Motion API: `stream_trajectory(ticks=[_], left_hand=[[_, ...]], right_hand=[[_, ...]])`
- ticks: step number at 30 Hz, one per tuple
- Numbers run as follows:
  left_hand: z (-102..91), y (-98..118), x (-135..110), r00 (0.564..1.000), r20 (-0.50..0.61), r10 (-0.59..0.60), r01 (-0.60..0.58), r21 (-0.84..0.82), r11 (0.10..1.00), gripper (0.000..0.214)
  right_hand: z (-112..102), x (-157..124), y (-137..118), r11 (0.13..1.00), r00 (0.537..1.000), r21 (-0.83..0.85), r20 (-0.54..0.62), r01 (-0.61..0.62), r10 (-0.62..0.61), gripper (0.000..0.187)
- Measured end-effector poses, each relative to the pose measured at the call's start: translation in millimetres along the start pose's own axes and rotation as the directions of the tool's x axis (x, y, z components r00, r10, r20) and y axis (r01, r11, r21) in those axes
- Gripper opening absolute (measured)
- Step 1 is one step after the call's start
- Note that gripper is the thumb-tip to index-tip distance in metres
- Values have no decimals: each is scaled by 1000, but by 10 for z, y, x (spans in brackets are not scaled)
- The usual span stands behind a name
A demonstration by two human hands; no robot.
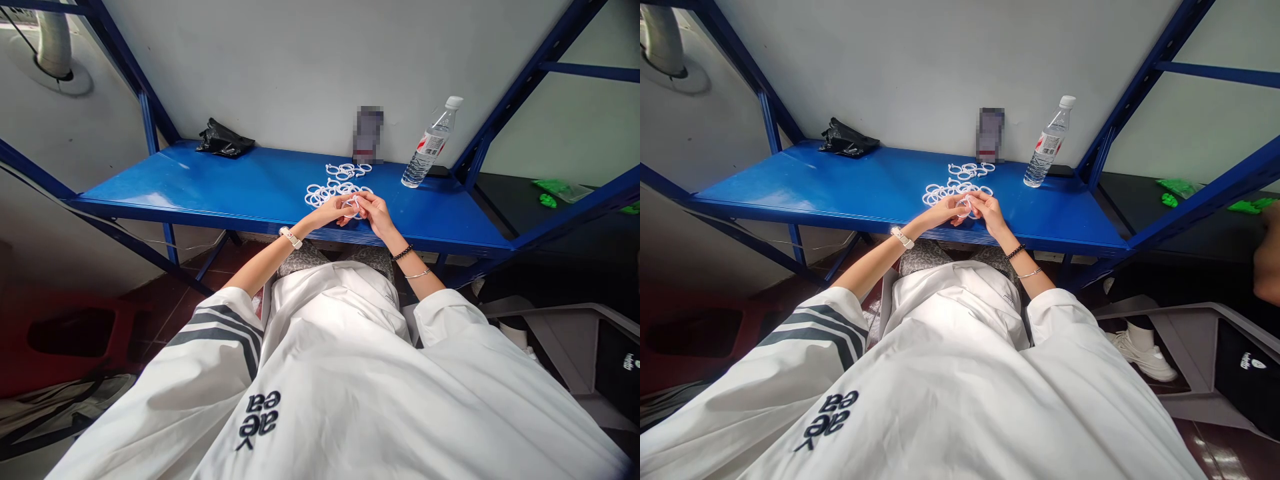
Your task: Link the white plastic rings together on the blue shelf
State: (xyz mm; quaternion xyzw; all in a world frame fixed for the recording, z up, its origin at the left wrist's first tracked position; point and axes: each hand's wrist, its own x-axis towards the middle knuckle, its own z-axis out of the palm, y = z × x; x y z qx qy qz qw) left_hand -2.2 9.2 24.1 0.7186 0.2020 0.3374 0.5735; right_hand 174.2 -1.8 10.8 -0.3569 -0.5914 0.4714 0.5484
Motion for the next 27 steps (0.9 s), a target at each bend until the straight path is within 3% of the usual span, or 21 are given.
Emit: stream_trajectory(ticks=[14,19,27], left_hand=[[11,10,-3,1000,-7,3,-3,-4,1000,54],[20,31,-7,1000,-13,-6,6,4,1000,58],[19,23,0,1000,-9,4,-4,9,1000,44]], right_hand=[[-9,-14,-12,1000,1000,11,21,-8,8,43],[5,-25,-36,1000,999,7,32,-11,10,48],[19,-33,-56,999,1000,-31,14,-20,20,49]])
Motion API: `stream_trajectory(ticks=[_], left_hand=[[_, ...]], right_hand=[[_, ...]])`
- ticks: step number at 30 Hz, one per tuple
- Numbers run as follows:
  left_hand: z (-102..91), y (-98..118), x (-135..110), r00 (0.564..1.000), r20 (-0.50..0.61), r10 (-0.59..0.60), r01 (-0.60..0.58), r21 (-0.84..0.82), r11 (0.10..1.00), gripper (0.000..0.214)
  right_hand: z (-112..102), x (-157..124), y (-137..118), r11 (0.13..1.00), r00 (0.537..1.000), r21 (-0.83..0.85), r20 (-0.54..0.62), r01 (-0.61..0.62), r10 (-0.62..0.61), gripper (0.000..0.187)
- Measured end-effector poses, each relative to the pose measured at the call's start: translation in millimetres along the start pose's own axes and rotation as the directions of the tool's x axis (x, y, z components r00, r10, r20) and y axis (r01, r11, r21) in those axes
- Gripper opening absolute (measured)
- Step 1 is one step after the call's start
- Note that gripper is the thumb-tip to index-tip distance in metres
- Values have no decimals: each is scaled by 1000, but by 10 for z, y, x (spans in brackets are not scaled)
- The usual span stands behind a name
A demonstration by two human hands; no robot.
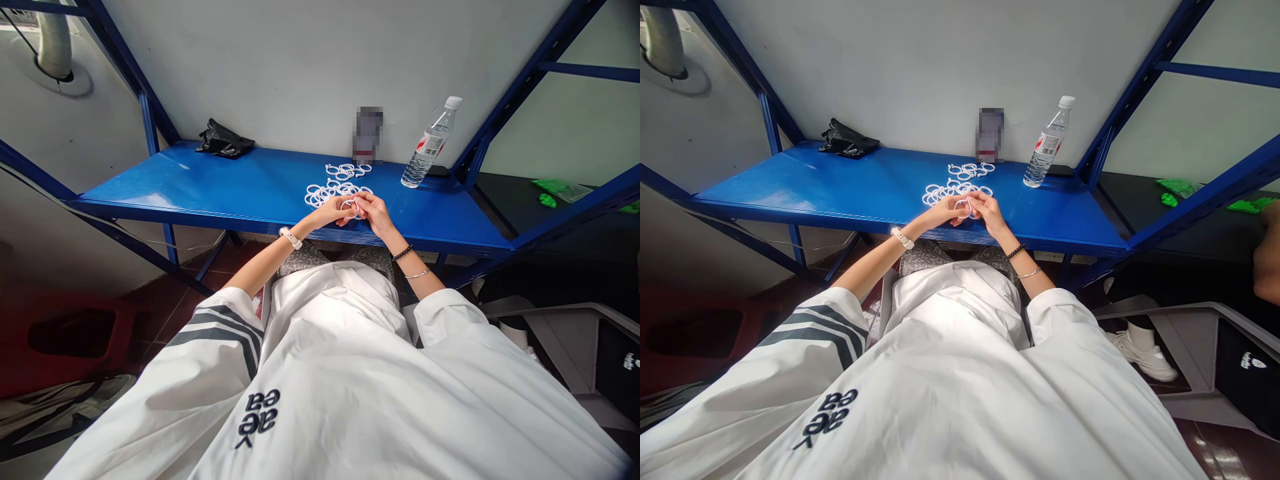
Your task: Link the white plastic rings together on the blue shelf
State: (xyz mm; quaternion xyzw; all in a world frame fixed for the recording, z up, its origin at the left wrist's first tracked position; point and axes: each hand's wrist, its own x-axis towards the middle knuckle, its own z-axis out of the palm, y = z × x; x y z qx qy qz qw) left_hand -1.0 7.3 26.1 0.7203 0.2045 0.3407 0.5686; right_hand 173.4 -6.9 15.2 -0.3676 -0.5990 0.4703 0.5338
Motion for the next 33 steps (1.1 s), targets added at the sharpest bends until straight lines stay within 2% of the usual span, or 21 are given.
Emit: stream_trajectory(ticks=[8,13,23,33], left_hand=[[-23,-47,10,1000,23,14,-14,7,1000,34],[-20,-40,7,998,43,55,-55,-10,998,39],[-5,-3,2,1000,18,3,-3,4,1000,47],[-7,-1,-11,999,32,28,-28,-3,1000,54]], right_hand=[[-11,10,38,997,998,36,14,62,-63,55],[-21,17,53,999,999,-2,1,33,-33,59],[-14,3,29,999,999,-24,11,35,-35,61],[-2,-7,5,999,999,-30,25,40,-40,62]])
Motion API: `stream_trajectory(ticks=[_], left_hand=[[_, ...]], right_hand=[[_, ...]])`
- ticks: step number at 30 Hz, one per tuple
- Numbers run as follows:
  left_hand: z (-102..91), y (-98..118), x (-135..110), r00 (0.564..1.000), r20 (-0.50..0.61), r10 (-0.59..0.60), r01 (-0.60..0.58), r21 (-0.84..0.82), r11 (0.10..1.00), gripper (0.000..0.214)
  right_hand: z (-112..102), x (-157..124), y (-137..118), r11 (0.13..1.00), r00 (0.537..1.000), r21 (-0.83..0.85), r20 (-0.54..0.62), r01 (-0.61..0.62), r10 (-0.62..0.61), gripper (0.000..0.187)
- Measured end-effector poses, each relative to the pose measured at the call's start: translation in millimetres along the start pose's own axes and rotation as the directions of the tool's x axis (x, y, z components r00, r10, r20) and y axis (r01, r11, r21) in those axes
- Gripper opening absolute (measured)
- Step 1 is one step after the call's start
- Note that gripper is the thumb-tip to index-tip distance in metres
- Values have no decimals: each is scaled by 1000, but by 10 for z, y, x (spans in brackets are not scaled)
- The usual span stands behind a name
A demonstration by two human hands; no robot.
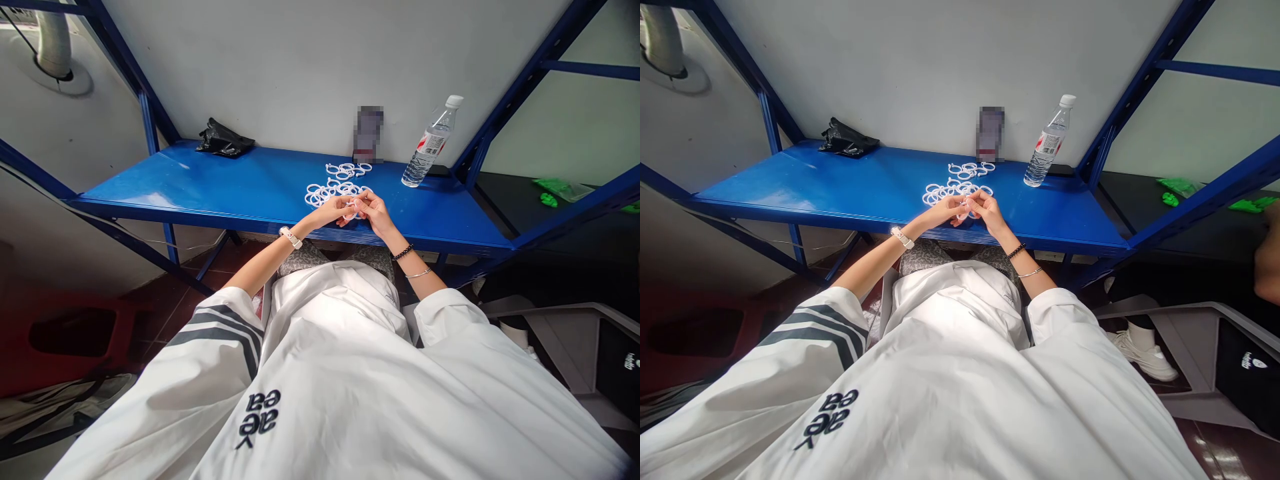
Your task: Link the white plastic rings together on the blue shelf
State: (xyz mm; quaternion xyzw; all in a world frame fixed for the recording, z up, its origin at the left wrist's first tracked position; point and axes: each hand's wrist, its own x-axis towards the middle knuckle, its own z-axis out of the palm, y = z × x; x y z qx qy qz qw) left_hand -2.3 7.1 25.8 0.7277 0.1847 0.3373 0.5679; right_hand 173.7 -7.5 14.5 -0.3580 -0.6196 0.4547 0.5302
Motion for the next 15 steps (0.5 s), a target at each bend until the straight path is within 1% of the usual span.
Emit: stream_trajectory(ticks=[4,8,12,15], left_hand=[[0,-17,7,1000,-4,-3,3,-1,1000,58],[7,-10,9,1000,-15,-19,20,17,1000,56],[9,-6,8,1000,-19,-20,20,16,1000,56],[8,-9,9,1000,-22,-17,17,-13,1000,56]], right_hand=[[4,-4,-15,1000,1000,-18,6,-18,18,59],[0,-1,-7,1000,1000,-9,10,-25,25,55],[-10,4,19,1000,1000,5,-17,-25,25,50],[-15,10,37,1000,1000,25,-30,-4,5,51]])
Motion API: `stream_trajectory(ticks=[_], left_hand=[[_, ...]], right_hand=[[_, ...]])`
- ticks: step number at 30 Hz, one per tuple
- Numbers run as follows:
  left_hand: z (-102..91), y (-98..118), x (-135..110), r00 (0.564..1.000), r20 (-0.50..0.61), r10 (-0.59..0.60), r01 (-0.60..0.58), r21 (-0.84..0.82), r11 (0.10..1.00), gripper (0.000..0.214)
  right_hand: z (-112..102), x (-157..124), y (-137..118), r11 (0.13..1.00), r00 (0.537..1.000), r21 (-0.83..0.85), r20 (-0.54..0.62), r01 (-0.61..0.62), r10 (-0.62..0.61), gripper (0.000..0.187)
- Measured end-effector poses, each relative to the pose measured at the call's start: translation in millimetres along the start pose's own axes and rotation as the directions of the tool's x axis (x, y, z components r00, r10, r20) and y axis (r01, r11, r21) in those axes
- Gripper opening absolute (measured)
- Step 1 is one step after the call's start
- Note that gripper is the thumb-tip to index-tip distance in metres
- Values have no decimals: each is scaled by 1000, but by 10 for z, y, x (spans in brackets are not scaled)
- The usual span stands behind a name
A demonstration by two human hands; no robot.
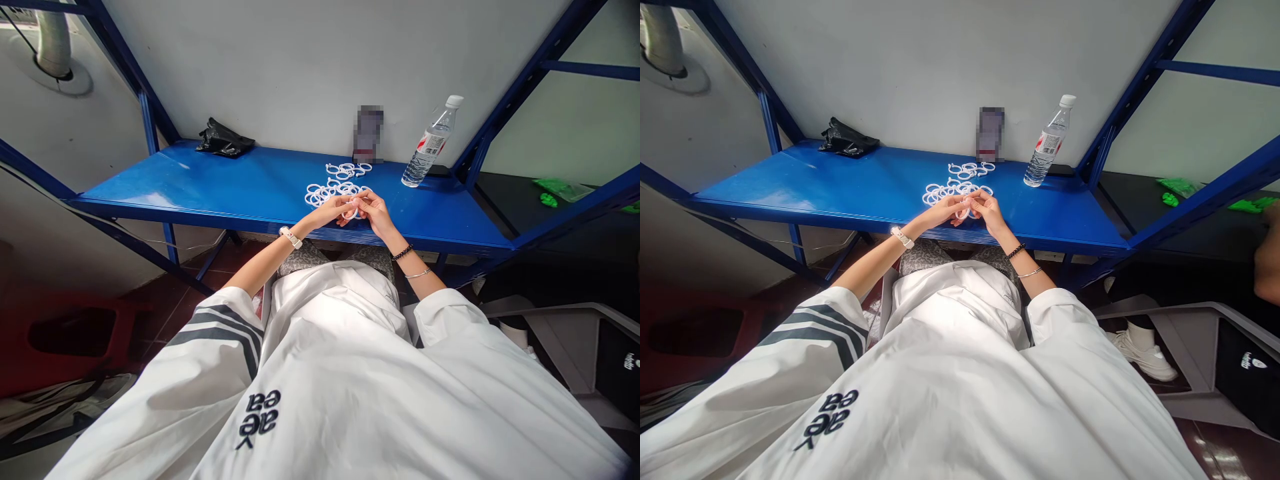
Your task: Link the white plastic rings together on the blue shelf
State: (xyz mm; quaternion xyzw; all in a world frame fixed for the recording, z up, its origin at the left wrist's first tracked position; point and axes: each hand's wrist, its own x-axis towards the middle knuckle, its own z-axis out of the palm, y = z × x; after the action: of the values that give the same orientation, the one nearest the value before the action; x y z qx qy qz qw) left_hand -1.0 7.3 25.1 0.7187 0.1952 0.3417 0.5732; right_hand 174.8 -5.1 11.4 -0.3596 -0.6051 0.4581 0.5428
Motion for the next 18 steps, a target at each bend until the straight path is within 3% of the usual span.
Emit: stream_trajectory(ticks=[6,11,18], left_hand=[[12,25,14,999,-12,-41,40,-85,996,54],[17,51,24,992,-37,-124,119,-127,985,51],[9,30,32,994,-39,-105,98,-152,984,46]], right_hand=[[-4,12,7,999,999,-29,-48,-21,19,50],[-10,24,13,1000,1000,13,-12,-1,1,50],[-13,30,19,1000,1000,4,13,6,-6,54]])
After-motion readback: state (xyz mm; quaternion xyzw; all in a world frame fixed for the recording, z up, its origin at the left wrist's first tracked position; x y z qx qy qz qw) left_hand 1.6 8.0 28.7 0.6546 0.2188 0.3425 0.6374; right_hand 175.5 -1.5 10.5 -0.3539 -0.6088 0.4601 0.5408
